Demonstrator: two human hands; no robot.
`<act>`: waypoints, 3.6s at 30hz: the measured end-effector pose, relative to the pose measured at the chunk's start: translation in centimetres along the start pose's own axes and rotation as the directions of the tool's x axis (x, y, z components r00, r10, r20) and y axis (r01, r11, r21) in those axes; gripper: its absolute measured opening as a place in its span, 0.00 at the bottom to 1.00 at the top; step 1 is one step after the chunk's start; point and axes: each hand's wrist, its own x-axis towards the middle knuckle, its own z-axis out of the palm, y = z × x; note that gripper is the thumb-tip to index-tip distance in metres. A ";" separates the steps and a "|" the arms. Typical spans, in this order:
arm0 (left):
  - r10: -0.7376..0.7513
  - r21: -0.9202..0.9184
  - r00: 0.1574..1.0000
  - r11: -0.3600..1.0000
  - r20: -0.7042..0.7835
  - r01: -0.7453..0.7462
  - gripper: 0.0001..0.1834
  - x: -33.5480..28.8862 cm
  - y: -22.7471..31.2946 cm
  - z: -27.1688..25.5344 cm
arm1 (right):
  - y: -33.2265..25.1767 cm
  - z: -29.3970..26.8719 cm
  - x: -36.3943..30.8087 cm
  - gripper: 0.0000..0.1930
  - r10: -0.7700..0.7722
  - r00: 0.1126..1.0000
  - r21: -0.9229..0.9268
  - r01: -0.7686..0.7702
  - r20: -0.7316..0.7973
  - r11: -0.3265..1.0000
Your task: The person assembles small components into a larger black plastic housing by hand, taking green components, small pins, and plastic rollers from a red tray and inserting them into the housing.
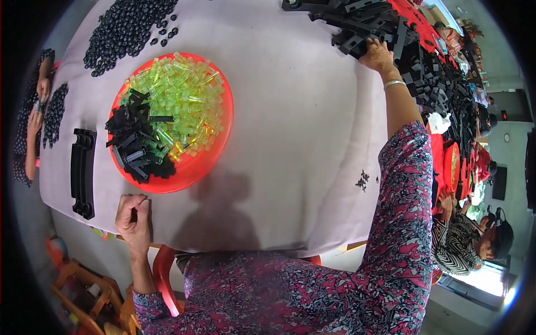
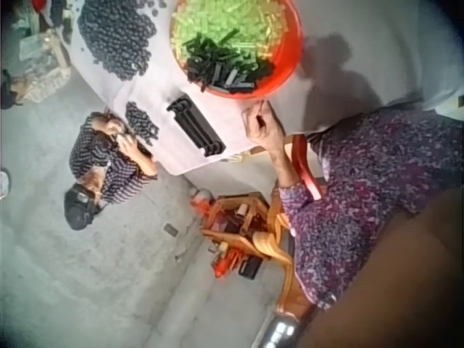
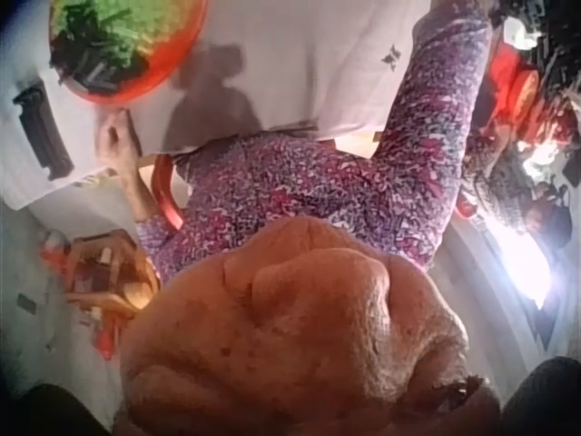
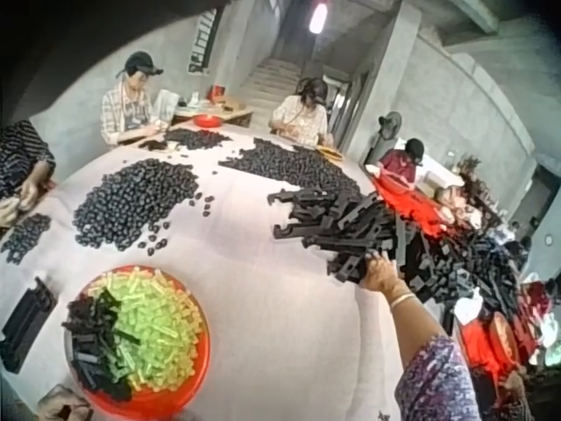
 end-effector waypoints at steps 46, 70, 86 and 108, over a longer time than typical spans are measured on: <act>0.128 -0.109 0.992 0.986 0.003 -0.127 0.03 1.3 -1.1 1.3 | -6.6 -4.1 -17.9 0.18 -0.428 0.851 -0.100 0.418 -0.304 0.903; 0.164 -0.107 0.986 0.980 -0.018 -0.165 0.06 2.1 -2.3 1.5 | -7.2 -16.5 -22.6 0.09 -0.324 0.933 -0.595 0.171 -0.159 0.786; 0.294 -0.254 0.949 0.915 -0.115 -0.314 0.32 -2.8 7.3 6.3 | -18.2 -10.5 -37.9 0.19 -0.368 0.688 0.424 0.696 -0.626 0.580; 0.348 -0.260 0.934 0.912 0.080 -0.317 0.17 -3.6 2.9 7.6 | -20.9 -7.9 -38.9 0.21 -0.417 0.734 0.476 0.670 -0.536 0.569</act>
